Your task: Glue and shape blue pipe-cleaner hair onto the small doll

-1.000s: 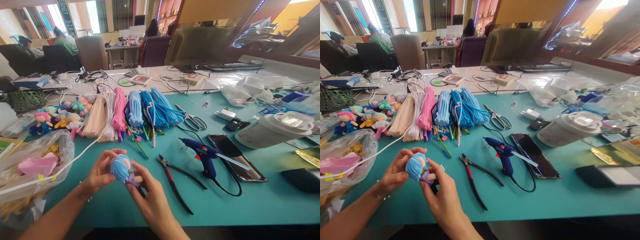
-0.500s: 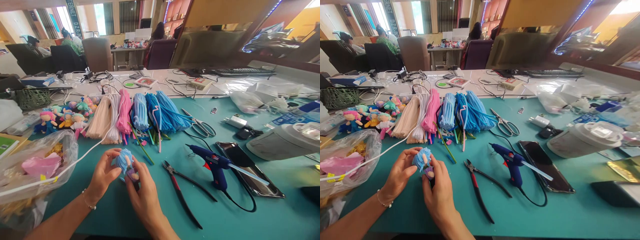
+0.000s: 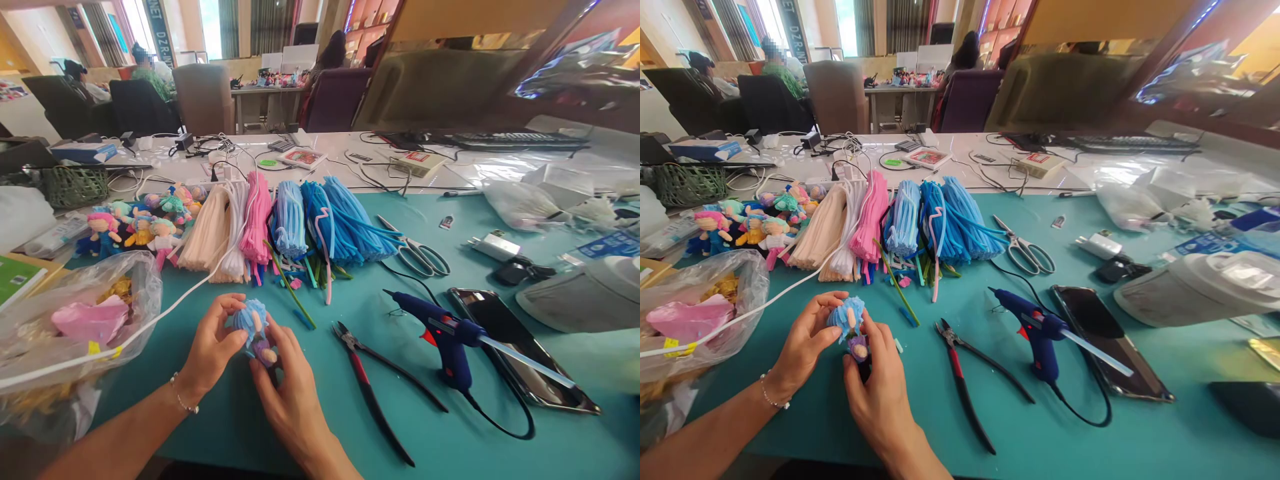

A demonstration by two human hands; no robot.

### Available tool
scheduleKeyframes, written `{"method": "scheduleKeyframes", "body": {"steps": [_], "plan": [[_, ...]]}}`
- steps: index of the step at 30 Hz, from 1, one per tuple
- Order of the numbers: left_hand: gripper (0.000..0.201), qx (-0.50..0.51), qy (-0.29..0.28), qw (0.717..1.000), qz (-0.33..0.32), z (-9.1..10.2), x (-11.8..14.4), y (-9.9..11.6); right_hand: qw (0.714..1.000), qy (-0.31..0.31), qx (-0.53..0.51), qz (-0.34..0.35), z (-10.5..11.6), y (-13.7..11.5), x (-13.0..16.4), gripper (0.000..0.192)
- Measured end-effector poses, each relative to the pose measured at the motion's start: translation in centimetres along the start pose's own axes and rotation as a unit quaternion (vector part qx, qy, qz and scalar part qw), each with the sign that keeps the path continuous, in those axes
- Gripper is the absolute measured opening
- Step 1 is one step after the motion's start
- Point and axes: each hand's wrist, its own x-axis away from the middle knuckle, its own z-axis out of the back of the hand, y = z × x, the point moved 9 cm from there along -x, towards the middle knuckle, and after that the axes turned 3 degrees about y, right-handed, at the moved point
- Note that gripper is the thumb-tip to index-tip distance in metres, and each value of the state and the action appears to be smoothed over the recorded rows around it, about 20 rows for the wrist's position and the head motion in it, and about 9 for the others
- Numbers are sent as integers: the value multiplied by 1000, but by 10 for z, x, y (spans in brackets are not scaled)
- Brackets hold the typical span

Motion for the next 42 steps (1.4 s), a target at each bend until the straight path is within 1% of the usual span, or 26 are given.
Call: {"method": "scheduleKeyframes", "body": {"steps": [3,8,12,17,22,25,29,31,35,42], "plan": [[23,-1,-1,1000,1,0,0,0,1000,-1,-2,0,0,0,0,55],[28,26,-21,999,2,-2,1,-1,1000,0,-1,-4,1,1,0,56],[27,19,-1,1000,12,-1,1,-2,1000,-5,-3,-1,-1,0,0,57],[26,13,7,1000,12,-2,1,1,1000,-12,-9,1,-2,-1,0,56],[29,20,-21,1000,8,-3,2,-1,1000,-10,-11,-14,0,2,-1,54],[27,50,-20,998,31,-2,2,-3,1000,-7,-10,-13,1,2,0,56],[26,100,0,990,104,-3,1,-9,1000,-5,-4,4,2,-1,2,55],[28,113,3,986,124,-5,1,-9,1000,-5,2,12,1,-2,2,55],[31,125,12,982,138,-5,0,-10,1000,-9,4,19,1,-1,3,56],[32,122,13,983,139,-3,0,-10,1000,-11,6,16,0,-1,2,55]]}}
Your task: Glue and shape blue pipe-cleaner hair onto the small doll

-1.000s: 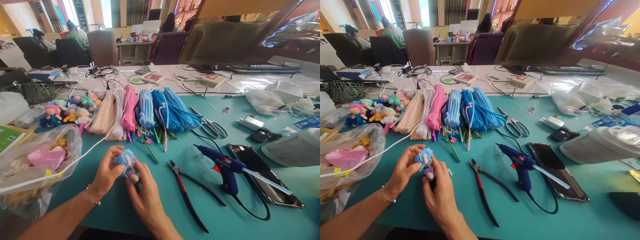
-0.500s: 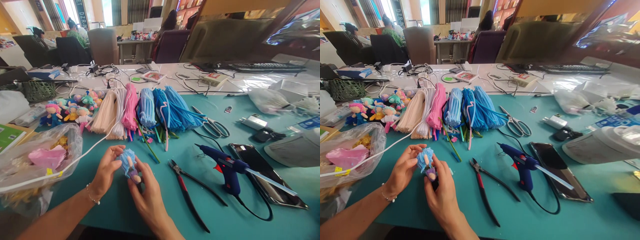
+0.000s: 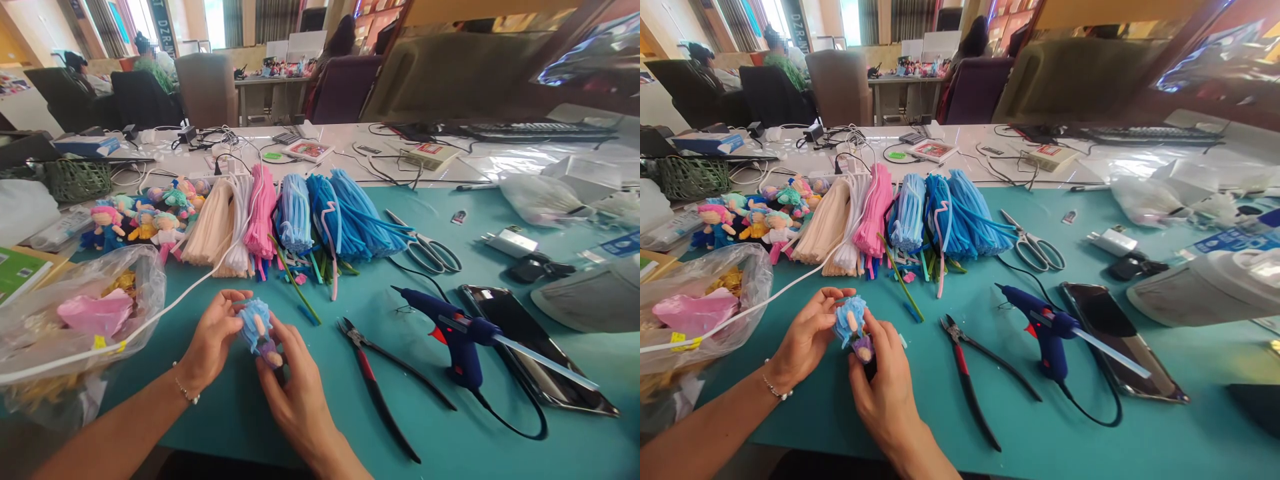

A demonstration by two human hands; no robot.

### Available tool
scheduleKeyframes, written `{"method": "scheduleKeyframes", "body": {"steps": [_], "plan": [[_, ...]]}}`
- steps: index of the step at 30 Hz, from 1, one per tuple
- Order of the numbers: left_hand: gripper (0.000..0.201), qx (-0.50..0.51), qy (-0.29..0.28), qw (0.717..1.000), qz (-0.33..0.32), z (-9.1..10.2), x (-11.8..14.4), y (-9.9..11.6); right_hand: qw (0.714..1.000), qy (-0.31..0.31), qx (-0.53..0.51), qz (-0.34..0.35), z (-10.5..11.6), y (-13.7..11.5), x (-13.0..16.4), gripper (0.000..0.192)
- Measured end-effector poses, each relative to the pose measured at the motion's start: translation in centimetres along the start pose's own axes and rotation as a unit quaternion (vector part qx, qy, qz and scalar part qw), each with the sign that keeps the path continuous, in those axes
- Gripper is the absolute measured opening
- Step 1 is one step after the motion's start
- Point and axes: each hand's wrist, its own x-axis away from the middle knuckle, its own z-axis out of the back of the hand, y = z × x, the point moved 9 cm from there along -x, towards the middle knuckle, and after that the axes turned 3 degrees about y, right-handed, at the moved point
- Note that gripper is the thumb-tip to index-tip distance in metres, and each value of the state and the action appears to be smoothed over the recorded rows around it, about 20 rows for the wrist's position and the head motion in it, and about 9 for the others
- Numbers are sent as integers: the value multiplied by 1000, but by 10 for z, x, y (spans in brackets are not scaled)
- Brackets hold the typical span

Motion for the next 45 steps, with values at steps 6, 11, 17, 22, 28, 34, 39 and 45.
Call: {"method": "scheduleKeyframes", "body": {"steps": [6,11,17,22,28,34,39,45], "plan": [[36,-5,10,1000,3,0,0,0,1000,-4,-11,1,-2,1,1,56],[34,-12,9,1000,-3,0,-1,0,1000,1,-21,-2,-1,1,1,57],[36,-32,-11,999,-28,-3,1,2,999,0,-31,-21,-2,5,0,57],[36,-46,-6,998,-41,-1,1,1,999,1,-35,-23,-2,6,1,57],[35,-50,-26,997,-54,-1,2,1,999,0,-37,-27,-1,5,1,56],[37,-75,-85,990,-89,-1,0,-1,999,10,-39,-25,1,5,1,54],[35,-103,-92,985,-108,3,-2,-3,999,12,-36,-22,0,5,0,53],[38,-110,-69,983,-132,-2,3,1,999,19,-35,-15,2,4,0,53]]}}
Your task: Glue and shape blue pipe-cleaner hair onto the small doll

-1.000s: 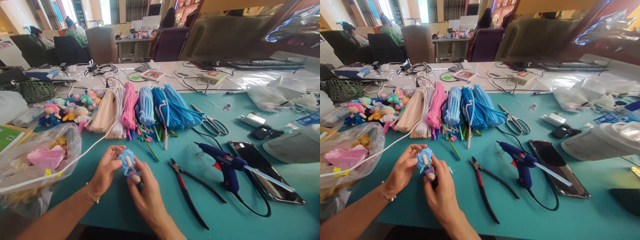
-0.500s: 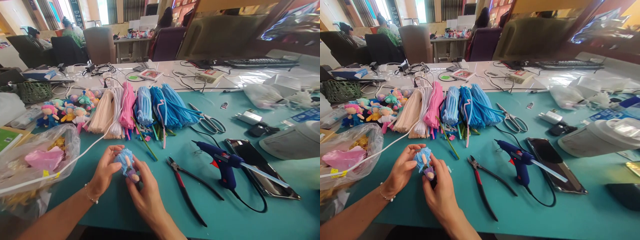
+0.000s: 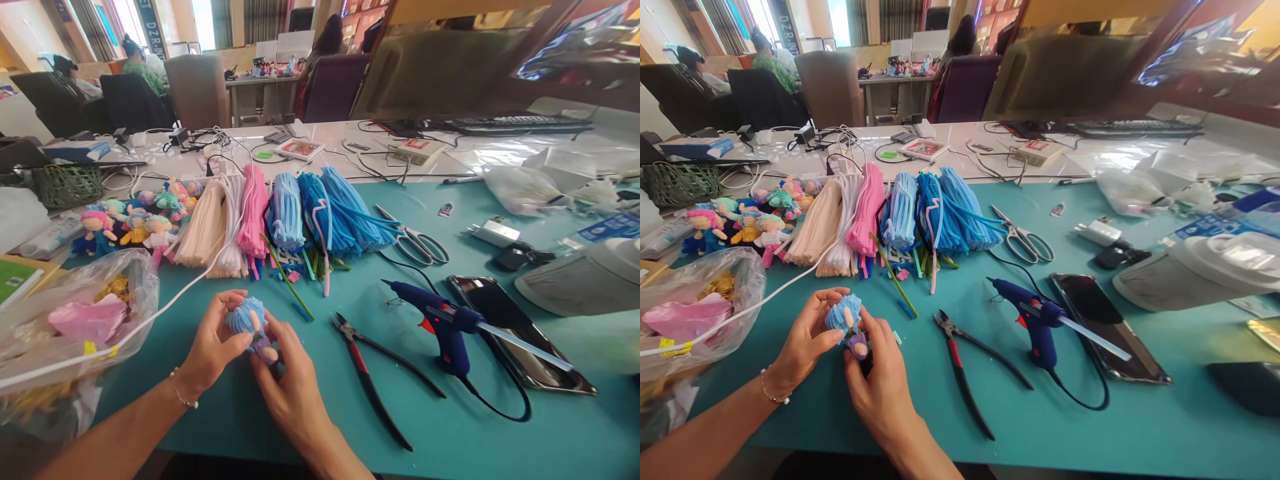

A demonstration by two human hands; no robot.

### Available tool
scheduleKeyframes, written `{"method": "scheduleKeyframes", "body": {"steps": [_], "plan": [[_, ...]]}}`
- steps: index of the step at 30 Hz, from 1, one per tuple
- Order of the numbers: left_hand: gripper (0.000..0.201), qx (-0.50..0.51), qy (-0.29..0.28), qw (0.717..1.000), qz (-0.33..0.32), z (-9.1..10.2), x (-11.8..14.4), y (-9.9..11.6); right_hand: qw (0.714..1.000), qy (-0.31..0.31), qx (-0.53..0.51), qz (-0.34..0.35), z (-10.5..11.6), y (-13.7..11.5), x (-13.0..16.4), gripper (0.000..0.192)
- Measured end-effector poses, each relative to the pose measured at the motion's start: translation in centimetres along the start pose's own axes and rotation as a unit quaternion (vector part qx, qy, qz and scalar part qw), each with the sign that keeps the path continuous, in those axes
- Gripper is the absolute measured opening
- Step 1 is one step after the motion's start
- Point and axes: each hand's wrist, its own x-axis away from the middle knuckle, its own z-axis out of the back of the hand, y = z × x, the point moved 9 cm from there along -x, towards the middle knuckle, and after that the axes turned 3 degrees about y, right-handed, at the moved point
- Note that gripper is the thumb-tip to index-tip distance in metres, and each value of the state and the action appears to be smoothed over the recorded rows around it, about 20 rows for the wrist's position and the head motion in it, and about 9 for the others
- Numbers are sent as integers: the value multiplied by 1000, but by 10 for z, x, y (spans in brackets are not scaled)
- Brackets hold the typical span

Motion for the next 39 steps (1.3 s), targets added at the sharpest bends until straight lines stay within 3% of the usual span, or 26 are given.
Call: {"method": "scheduleKeyframes", "body": {"steps": [10,17,20,34,39], "plan": [[40,2,26,1000,-2,-3,2,6,1000,-5,0,-14,0,1,1,53],[33,78,44,989,115,-1,-2,-5,1000,-10,0,-20,0,-1,0,55],[34,90,49,985,136,-2,-3,-7,1000,-8,0,-11,0,-2,-1,55],[35,89,64,984,144,-1,-3,-8,1000,-14,10,-1,-1,-2,0,54],[34,64,34,990,120,-4,-2,-7,999,-9,-7,-32,0,1,0,51]]}}
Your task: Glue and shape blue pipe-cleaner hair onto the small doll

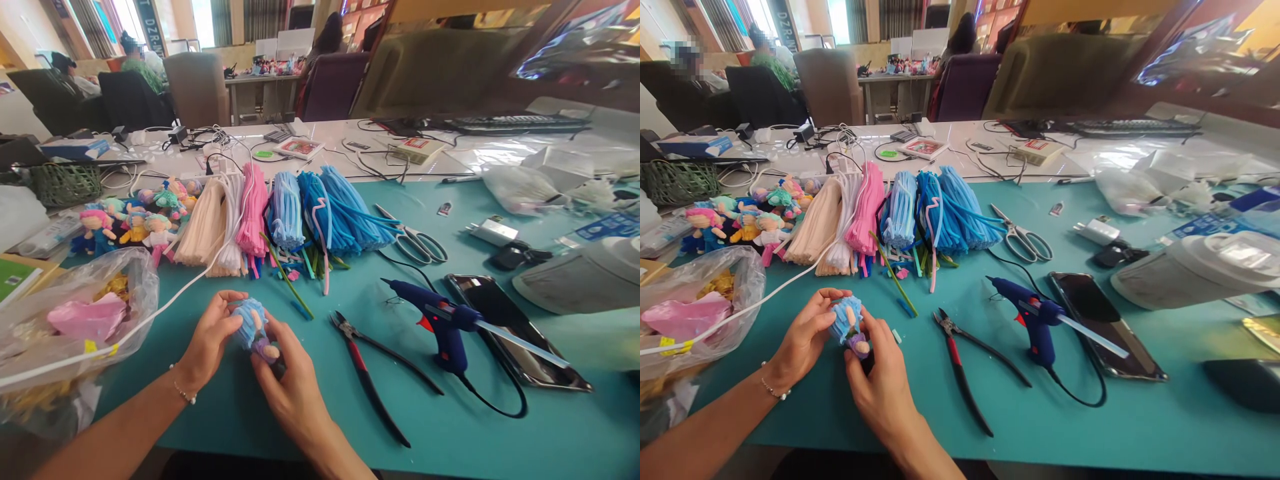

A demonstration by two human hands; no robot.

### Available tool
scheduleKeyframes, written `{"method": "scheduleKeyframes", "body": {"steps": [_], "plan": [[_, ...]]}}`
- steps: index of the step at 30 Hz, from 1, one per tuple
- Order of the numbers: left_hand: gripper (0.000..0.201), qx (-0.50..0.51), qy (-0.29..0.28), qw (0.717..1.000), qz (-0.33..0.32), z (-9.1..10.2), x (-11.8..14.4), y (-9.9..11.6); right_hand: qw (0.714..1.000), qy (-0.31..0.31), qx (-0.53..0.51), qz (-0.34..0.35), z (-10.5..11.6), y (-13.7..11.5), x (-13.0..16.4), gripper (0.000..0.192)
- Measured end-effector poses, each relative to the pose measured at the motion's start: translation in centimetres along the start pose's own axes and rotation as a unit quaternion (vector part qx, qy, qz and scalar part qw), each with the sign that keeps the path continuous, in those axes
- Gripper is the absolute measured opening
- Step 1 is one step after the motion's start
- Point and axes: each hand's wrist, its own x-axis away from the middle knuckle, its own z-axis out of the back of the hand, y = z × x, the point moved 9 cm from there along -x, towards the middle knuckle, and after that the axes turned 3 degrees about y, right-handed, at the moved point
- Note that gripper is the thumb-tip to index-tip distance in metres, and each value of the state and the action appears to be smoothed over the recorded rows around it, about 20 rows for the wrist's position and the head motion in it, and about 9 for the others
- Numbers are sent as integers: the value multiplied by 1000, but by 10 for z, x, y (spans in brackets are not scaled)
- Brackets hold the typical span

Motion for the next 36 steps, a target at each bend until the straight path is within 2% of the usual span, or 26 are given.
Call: {"method": "scheduleKeyframes", "body": {"steps": [4,9,17,22,24,26,30,33,36], "plan": [[38,-39,-27,998,-34,0,1,0,1000,-3,-7,-18,-1,2,0,52],[36,-54,-19,997,-54,4,1,1,1000,-7,-19,-19,-2,2,0,54],[42,-62,-51,995,-54,2,2,1,999,-4,-23,-23,-1,3,1,54],[41,-78,-49,994,-58,5,0,0,999,-5,-33,-22,-2,4,1,56],[41,-85,-51,993,-61,5,0,0,998,-7,-51,-40,-2,7,2,55],[42,-94,-57,992,-62,4,0,0,991,-13,-95,-89,-4,16,4,53],[43,-90,-42,991,-89,4,3,6,960,-14,-212,-181,-8,32,10,50],[45,-76,-45,991,-102,2,4,9,941,-18,-273,-201,-10,35,11,45],[50,-58,-74,993,-68,-1,0,5,924,-23,-320,-210,-12,34,10,44]]}}
